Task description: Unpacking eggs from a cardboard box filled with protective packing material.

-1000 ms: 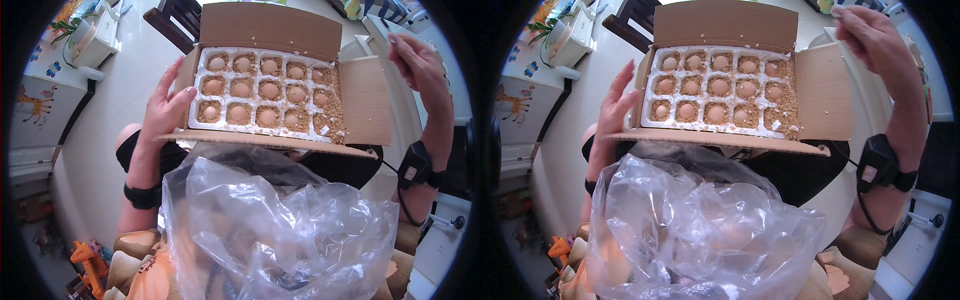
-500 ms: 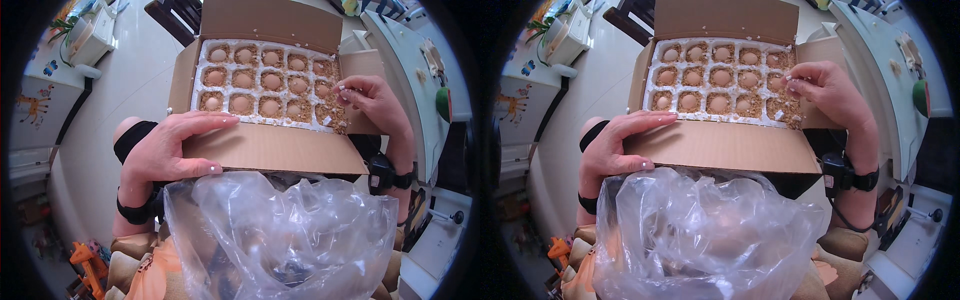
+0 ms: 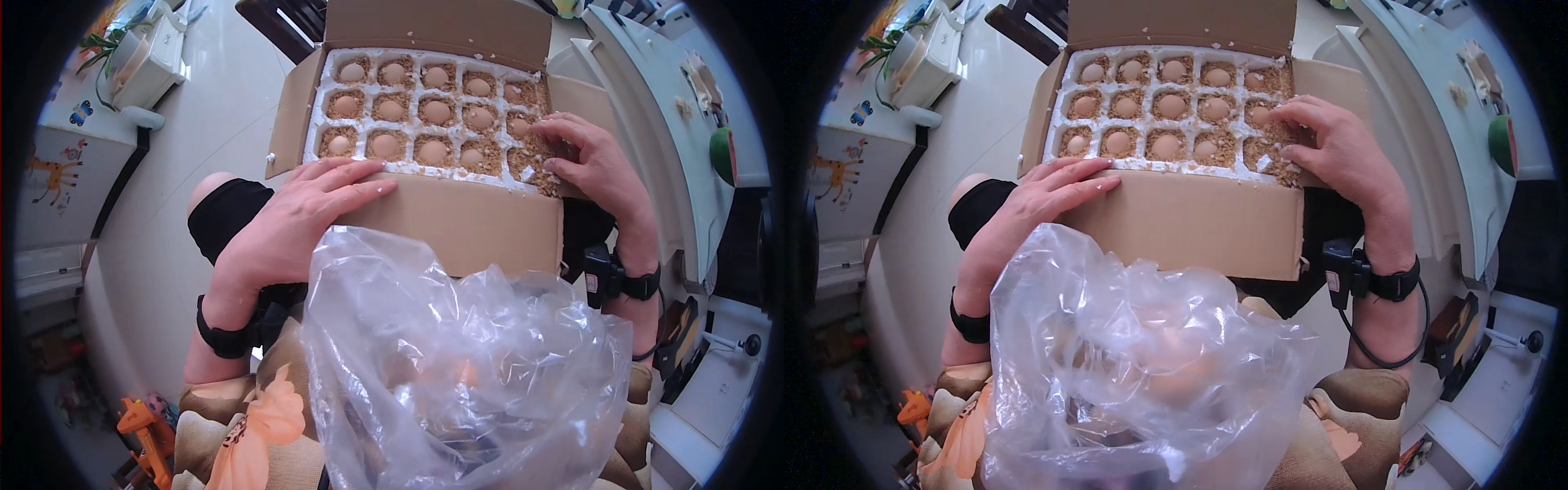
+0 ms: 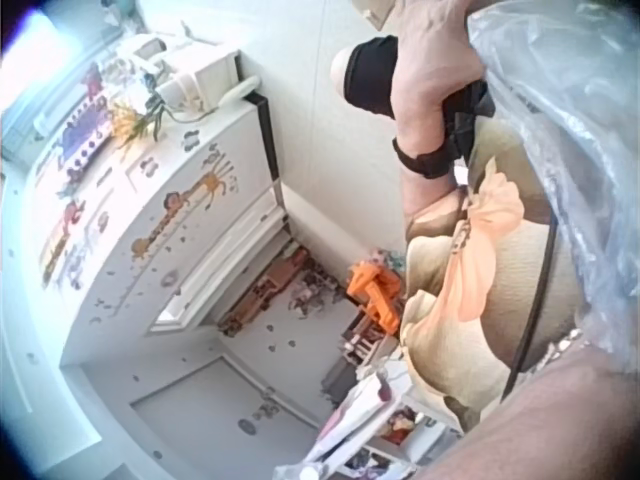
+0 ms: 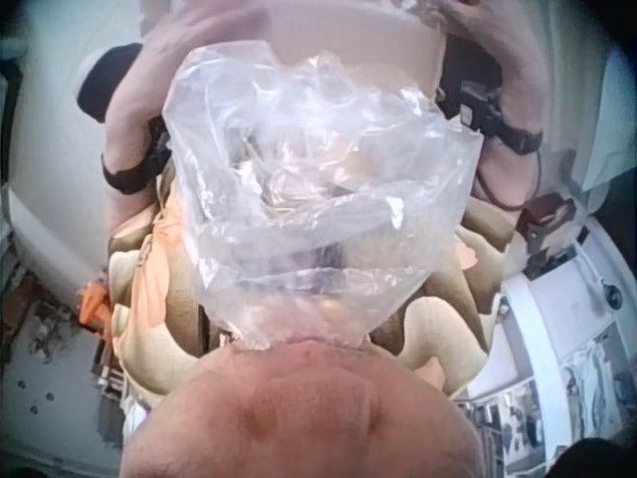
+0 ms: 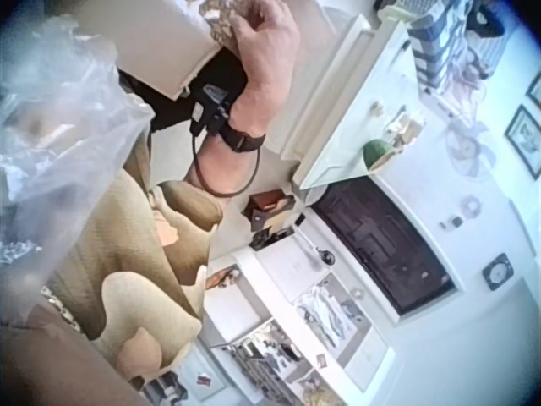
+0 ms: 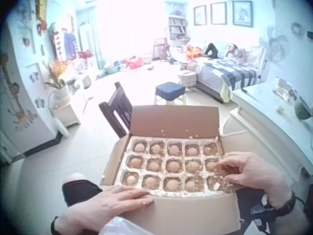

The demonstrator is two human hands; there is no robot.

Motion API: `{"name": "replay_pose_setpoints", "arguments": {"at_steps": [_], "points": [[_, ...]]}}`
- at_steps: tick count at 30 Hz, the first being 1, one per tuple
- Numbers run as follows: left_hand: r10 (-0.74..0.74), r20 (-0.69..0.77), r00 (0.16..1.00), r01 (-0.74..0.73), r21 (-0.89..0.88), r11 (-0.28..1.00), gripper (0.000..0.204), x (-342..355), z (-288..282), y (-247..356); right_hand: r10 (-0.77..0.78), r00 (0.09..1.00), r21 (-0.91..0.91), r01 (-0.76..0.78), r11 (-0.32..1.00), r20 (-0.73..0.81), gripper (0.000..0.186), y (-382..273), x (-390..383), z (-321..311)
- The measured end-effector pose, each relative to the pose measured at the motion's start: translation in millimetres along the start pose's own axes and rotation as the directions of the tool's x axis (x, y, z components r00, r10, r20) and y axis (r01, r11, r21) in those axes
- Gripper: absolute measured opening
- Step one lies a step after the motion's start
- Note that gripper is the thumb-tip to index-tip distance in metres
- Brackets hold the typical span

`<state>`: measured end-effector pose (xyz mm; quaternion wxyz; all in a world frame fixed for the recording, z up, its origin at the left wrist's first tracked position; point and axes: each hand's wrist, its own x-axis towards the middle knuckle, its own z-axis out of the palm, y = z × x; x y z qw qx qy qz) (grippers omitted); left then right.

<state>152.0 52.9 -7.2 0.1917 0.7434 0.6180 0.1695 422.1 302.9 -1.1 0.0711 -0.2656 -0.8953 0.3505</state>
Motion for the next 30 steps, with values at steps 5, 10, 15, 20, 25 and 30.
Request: {"name": "replay_pose_setpoints", "arguments": {"at_steps": [5,10,15,20,25,30], "points": [[0.016,-0.071,0.997,-0.007,0.136,0.991,0.064,-1,13,2,-0.08,0.996,-0.224,0.071,0.972,-0.033,0.045,0,-7,10],[-0.003,-0.089,0.996,0.018,0.167,0.986,0.062,3,17,4,-0.206,0.976,-0.457,0.153,0.876,-0.068,0.04,8,12,18],[-0.003,-0.062,0.998,0.014,0.18,0.984,0.06,5,14,12,-0.026,1.0,-0.19,0.023,0.982,-0.013,0.029,19,42,7],[0.008,0.043,0.999,-0.011,0.062,0.998,0.061,10,-3,12,-0.095,0.984,-0.253,0.055,0.966,-0.15,0.021,24,60,-5],[0.032,0.005,0.999,-0.03,-0.165,0.986,0.06,22,-6,3,-0.242,0.963,-0.651,0.112,0.751,-0.114,0.028,29,57,16],[-0.112,-0.091,0.989,0.059,-0.456,0.888,0.059,17,-32,-17,-0.099,0.995,-0.534,0.067,0.843,-0.03,0.028,-1,18,12]]}}
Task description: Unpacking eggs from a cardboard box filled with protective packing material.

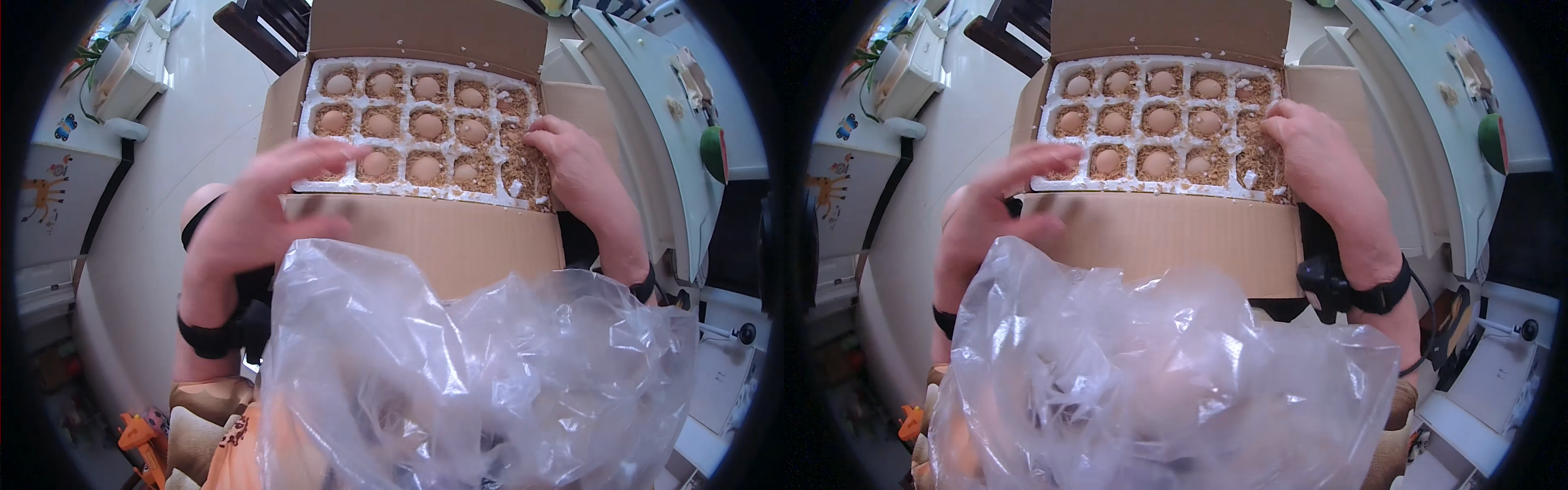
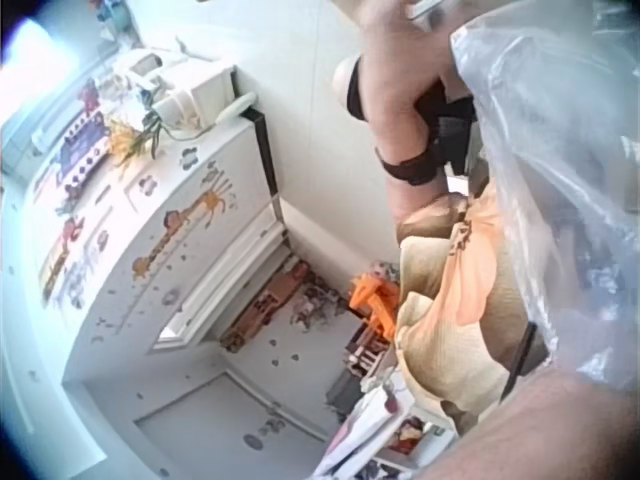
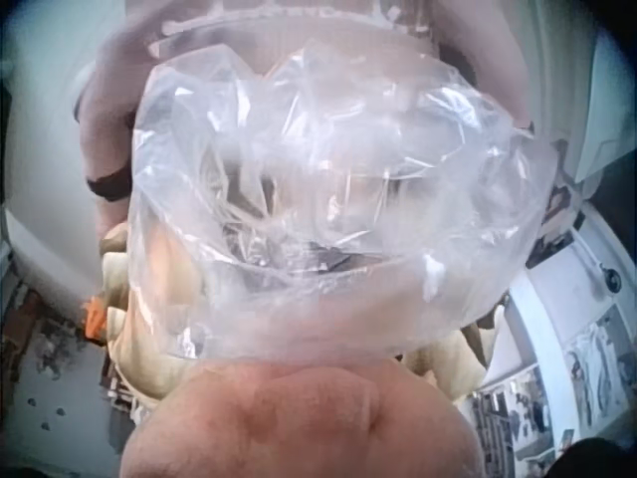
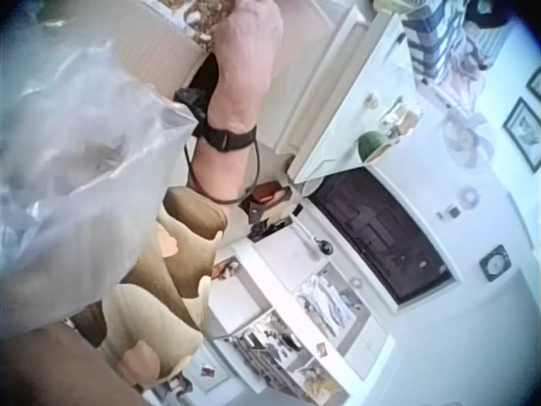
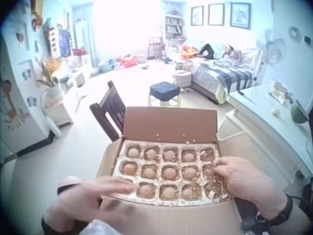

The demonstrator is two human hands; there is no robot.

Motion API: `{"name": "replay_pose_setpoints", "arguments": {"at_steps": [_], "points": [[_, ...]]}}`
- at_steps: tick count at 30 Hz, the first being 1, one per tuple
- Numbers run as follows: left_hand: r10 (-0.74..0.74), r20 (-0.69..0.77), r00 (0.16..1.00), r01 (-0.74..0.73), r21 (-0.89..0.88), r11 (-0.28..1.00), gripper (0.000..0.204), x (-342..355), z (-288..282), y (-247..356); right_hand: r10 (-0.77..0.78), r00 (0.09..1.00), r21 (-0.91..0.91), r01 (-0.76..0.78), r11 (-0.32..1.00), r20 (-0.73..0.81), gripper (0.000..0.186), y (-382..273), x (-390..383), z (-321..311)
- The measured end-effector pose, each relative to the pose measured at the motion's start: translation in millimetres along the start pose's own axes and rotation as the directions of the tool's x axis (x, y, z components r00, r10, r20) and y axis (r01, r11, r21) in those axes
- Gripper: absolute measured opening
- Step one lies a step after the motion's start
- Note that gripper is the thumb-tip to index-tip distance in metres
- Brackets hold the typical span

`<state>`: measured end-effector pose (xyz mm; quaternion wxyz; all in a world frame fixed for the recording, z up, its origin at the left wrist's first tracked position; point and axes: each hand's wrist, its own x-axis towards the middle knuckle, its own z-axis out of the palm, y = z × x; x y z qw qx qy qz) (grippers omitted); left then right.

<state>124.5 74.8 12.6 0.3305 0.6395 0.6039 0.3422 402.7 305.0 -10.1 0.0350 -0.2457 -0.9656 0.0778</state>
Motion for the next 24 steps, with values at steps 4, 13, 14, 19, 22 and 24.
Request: {"name": "replay_pose_setpoints", "arguments": {"at_steps": [4,13,14,19,22,24], "points": [[-0.021,-0.161,0.987,0.049,0.173,0.984,0.06,12,-26,-5,0.072,0.994,0.251,-0.05,0.967,-0.078,0.027,8,13,-5],[-0.007,-0.467,0.884,0.167,0.302,0.939,0.066,34,13,-50,0.065,0.998,0.031,-0.065,0.997,0.025,0.036,-17,-15,-2],[-0.009,-0.463,0.886,0.168,0.305,0.937,0.066,35,12,-55,0.063,0.998,0.068,-0.063,0.996,0.01,0.036,-19,-14,-2],[-0.112,-0.512,0.852,0.311,0.323,0.894,0.065,39,4,-93,0.085,0.996,0.097,-0.082,0.992,-0.031,0.027,-19,-5,11],[-0.212,-0.501,0.839,0.381,0.263,0.886,0.062,36,2,-100,0.1,0.992,0.18,-0.085,0.98,-0.075,0.022,-14,-9,15],[-0.274,-0.479,0.834,0.409,0.204,0.889,0.061,33,0,-100,0.09,0.989,0.216,-0.063,0.974,-0.118,0.02,-9,-6,19]]}}
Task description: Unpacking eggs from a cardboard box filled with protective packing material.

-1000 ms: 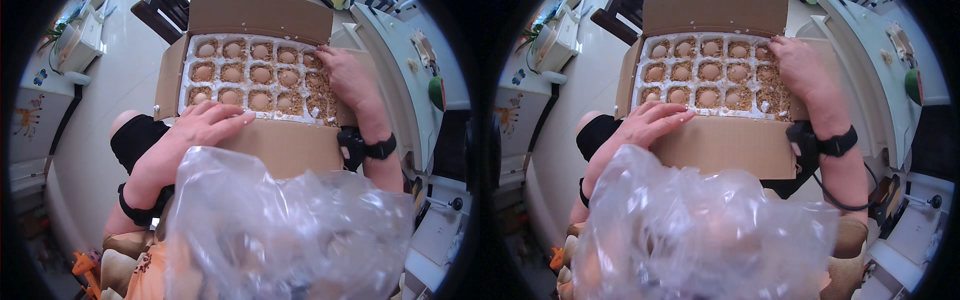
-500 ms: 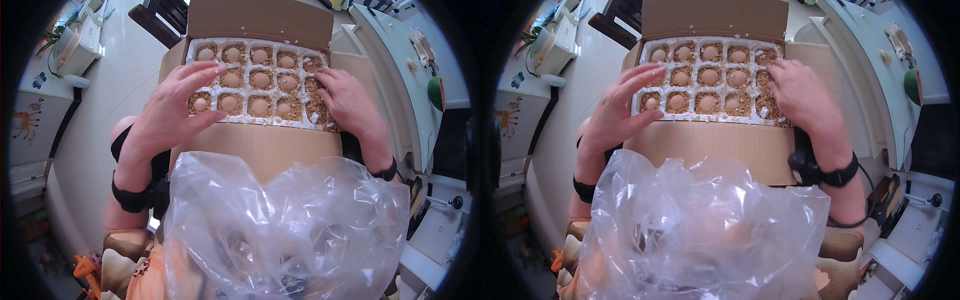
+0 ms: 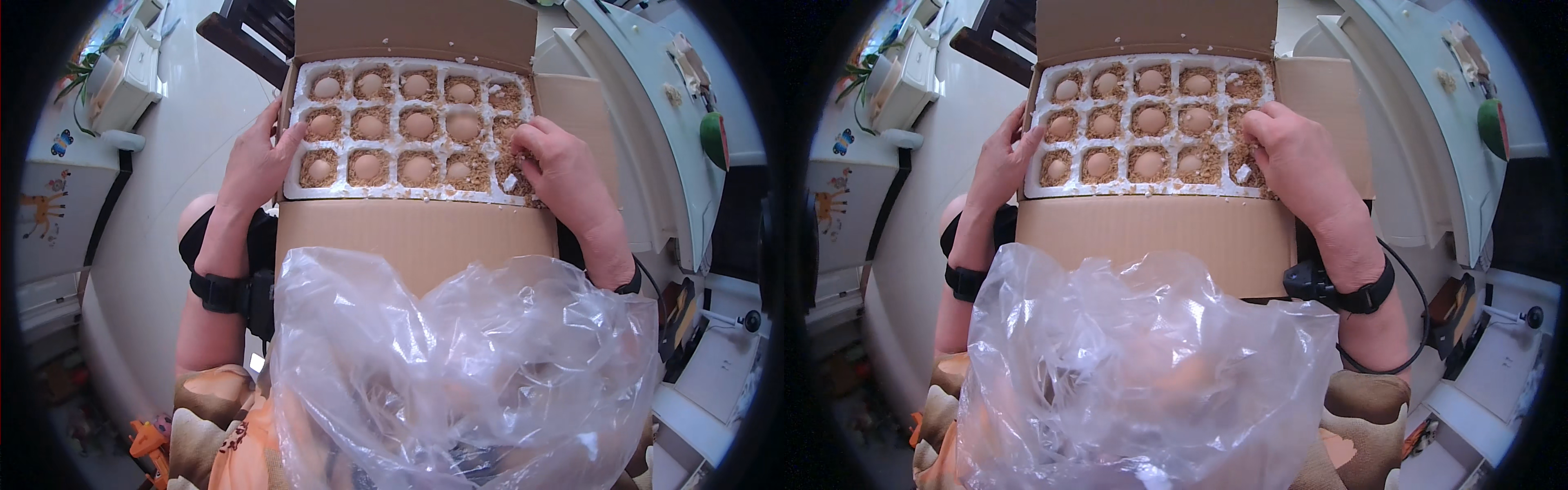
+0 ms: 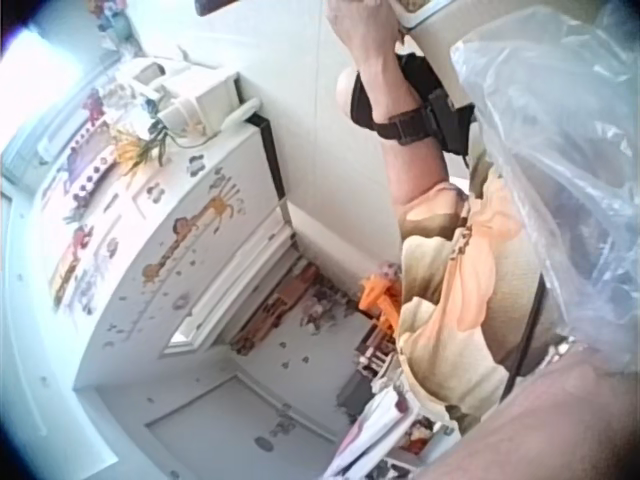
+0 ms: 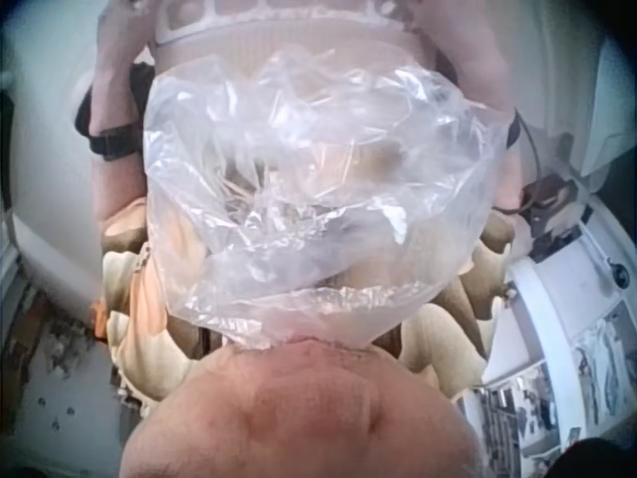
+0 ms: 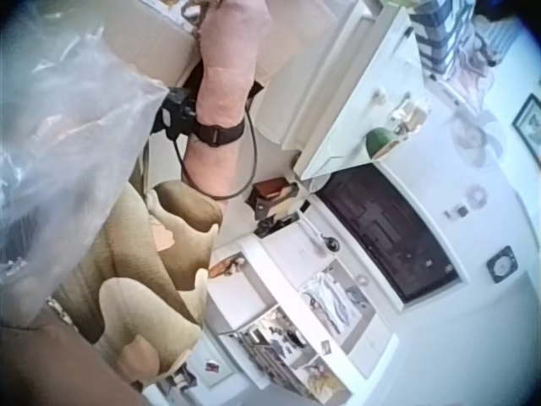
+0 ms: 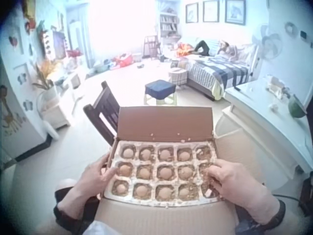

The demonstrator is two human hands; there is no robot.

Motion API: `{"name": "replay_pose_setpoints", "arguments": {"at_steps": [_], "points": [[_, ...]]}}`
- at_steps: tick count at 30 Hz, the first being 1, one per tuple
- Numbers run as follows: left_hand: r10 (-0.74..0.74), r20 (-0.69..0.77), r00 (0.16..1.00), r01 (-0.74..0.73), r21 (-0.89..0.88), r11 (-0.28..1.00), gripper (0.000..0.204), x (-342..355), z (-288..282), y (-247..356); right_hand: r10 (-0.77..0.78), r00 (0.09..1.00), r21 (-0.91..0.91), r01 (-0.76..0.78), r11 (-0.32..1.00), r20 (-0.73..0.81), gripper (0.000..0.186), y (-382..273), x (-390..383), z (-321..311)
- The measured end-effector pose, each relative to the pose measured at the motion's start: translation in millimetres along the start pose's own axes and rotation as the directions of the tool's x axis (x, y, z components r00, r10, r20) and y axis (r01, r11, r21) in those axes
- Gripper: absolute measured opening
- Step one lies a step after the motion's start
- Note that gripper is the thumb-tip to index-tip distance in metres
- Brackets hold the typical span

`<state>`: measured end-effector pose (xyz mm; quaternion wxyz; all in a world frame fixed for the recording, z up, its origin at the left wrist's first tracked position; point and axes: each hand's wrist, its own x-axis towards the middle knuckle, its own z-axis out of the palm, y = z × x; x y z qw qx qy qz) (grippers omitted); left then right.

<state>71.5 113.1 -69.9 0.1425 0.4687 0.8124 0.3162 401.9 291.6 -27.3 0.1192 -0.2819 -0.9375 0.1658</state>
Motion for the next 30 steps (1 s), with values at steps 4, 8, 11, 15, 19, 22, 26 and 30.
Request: {"name": "replay_pose_setpoints", "arguments": {"at_steps": [4,8,11,15,19,22,26,30], "points": [[-0.128,0.066,0.99,0.132,-0.061,0.989,0.061,-3,2,7,-0.055,0.998,0.068,0.054,0.996,0.02,0.014,9,9,0],[0.264,-0.12,0.957,-0.233,0.227,0.946,0.059,-6,3,0,0.094,0.985,0.213,-0.123,0.969,0.142,0.009,-4,26,-7],[0.364,-0.11,0.925,-0.299,0.383,0.874,0.063,-3,6,13,0.177,0.961,0.551,-0.267,0.791,0.212,0.005,17,30,4],[-0.013,0.027,1.0,0.006,0.257,0.966,0.068,8,-3,28,0.264,0.936,0.643,-0.351,0.681,0.231,0.006,15,35,5],[-0.051,0.092,0.994,0.04,0.119,0.992,0.074,18,-5,10,0.258,0.94,0.676,-0.341,0.654,0.224,0.006,19,36,8],[-0.076,0.138,0.988,0.052,0.167,0.985,0.071,15,-2,22,0.244,0.953,0.716,-0.297,0.632,0.18,0.007,24,33,7],[-0.122,0.123,0.985,0.101,0.164,0.981,0.067,21,0,13,0.222,0.958,0.713,-0.285,0.64,0.183,0.007,19,40,6],[-0.149,0.213,0.966,0.17,-0.081,0.982,0.058,27,7,3,0.215,0.957,0.728,-0.289,0.621,0.197,0.007,20,44,8]]}}
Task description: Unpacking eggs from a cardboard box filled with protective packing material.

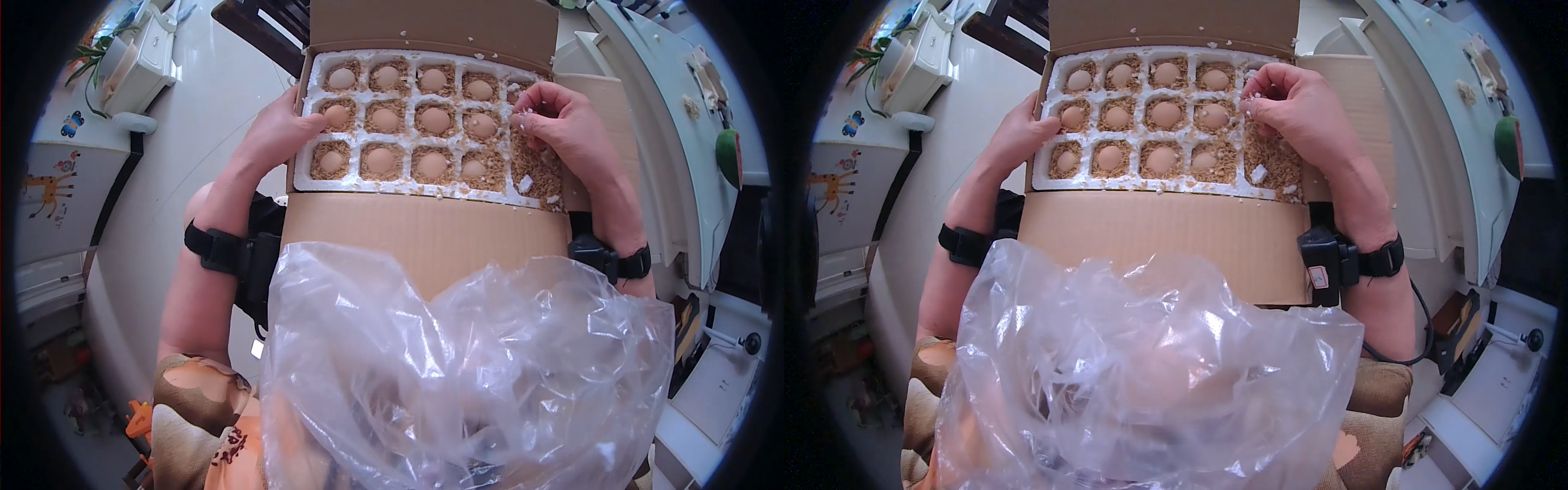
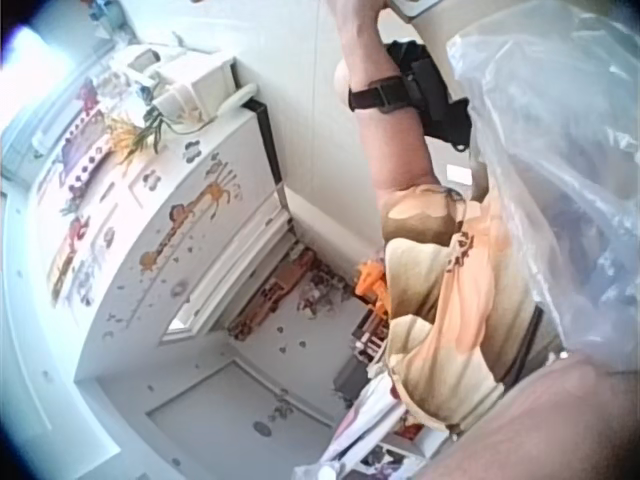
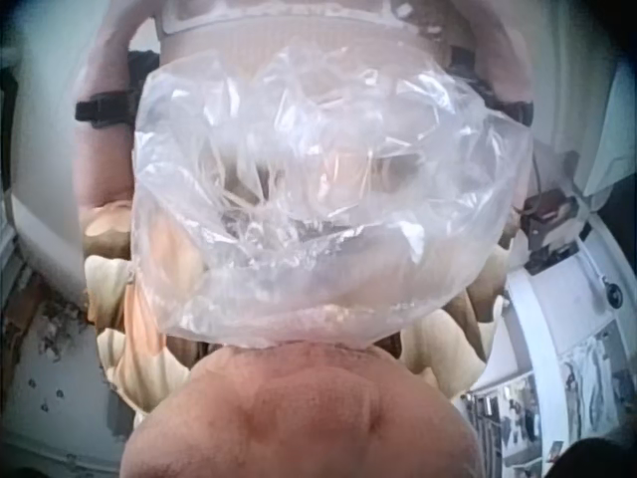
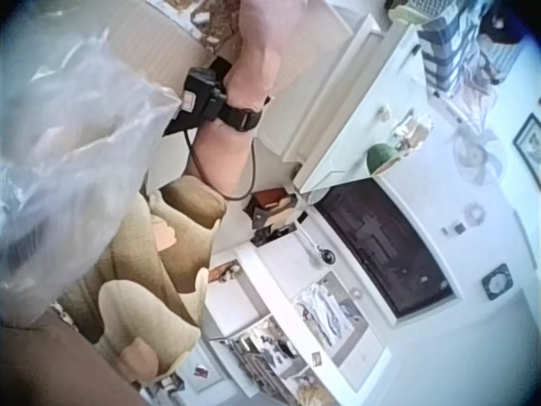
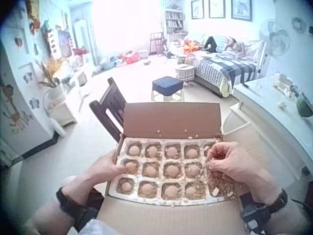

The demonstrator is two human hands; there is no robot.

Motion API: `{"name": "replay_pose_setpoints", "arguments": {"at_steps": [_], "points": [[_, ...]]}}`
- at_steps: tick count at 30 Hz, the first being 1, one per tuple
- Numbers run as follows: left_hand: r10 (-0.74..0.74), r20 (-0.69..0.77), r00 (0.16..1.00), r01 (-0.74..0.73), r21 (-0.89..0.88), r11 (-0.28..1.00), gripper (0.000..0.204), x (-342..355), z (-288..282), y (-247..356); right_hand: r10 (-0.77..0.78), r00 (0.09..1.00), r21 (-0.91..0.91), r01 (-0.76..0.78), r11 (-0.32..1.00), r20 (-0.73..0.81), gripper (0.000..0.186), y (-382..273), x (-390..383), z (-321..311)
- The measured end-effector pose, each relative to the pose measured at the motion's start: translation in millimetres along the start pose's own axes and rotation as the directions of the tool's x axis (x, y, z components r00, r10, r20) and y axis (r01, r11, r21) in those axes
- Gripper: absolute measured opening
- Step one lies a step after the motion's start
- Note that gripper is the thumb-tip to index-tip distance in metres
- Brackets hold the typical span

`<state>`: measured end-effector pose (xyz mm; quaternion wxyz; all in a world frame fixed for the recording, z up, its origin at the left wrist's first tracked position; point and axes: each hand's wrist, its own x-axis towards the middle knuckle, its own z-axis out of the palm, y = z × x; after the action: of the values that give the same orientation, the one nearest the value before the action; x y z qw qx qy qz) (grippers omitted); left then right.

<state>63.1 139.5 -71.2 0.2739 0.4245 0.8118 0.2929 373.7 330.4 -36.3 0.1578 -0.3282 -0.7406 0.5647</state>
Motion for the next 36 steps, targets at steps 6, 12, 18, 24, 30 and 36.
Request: {"name": "replay_pose_setpoints", "arguments": {"at_steps": [6,12,18,24,30,36], "points": [[-0.033,0.004,0.999,0.033,-0.057,0.998,0.046,-13,2,9,-0.018,0.998,0.215,0.006,0.977,0.053,0.012,-11,2,-19],[-0.139,-0.068,0.988,0.132,-0.096,0.987,0.047,-46,2,14,-0.089,0.984,0.398,0.02,0.917,0.156,0.014,-23,18,-76],[-0.179,-0.186,0.966,0.157,-0.129,0.979,0.051,-89,5,15,-0.103,0.982,0.534,0.002,0.846,0.159,0.02,21,57,-163],[-0.254,-0.205,0.945,0.183,-0.313,0.932,0.057,-114,26,24,-0.054,0.99,0.717,-0.055,0.695,0.128,0.027,79,74,-206],[-0.272,-0.257,0.927,0.178,-0.335,0.925,0.06,-124,30,29,0.283,0.902,0.428,-0.408,0.806,0.327,0.026,146,75,-145],[-0.301,-0.222,0.927,0.21,-0.358,0.91,0.057,-117,34,40,0.352,0.81,0.245,-0.502,0.829,0.469,0.025,160,30,-109]]}}
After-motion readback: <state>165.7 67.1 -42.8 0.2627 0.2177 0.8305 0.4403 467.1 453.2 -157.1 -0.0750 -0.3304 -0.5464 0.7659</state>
